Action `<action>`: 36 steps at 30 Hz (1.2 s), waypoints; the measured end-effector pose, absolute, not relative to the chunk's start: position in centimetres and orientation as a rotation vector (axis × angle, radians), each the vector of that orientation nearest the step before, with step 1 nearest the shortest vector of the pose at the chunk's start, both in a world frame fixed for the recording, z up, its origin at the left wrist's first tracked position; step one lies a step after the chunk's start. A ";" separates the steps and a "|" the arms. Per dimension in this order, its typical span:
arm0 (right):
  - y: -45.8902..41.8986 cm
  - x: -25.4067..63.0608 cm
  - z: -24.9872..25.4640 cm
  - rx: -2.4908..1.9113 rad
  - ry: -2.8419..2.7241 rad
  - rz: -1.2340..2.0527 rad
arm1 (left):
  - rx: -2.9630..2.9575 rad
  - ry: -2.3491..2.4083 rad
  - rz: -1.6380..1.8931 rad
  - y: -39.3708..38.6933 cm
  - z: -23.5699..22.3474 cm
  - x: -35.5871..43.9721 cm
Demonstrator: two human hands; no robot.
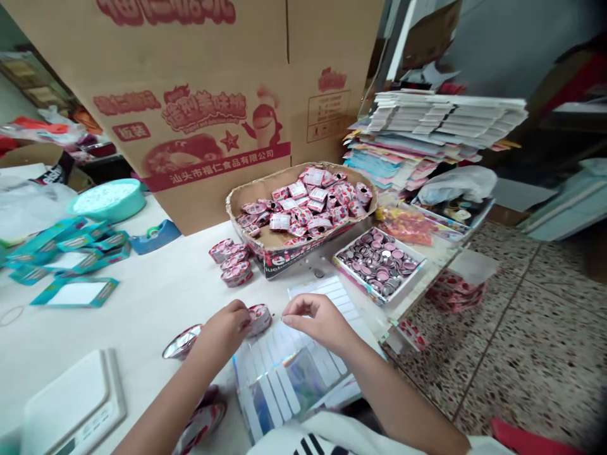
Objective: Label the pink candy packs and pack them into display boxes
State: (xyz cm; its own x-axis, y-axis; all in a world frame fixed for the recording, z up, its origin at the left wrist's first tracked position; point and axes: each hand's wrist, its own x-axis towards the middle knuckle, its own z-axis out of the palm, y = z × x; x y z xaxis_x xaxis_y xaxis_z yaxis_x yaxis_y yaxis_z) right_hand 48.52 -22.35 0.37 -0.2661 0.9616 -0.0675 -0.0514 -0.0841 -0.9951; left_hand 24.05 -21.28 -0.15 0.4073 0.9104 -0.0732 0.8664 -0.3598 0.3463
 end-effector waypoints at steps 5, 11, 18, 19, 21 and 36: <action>-22.4 47.0 0.1 -1.143 -1.297 1.513 | 2.006 1.668 0.655 -24.5 1.4 25.1; -22.3 45.3 -0.1 -1.124 -1.301 1.531 | 1.517 1.577 0.836 -26.9 2.1 26.9; -22.0 42.9 -0.6 -1.150 -1.284 1.519 | 1.495 1.680 0.808 -25.9 0.7 25.1; -21.8 42.6 -0.9 -1.166 -1.287 1.515 | 1.487 1.695 0.783 -25.7 0.7 24.8; -21.3 42.2 -1.6 -1.218 -1.320 1.483 | 1.453 1.738 0.737 -25.1 0.6 24.4; -19.7 41.1 -3.8 -1.644 -1.658 0.966 | 1.489 2.014 0.416 -22.9 -0.2 23.8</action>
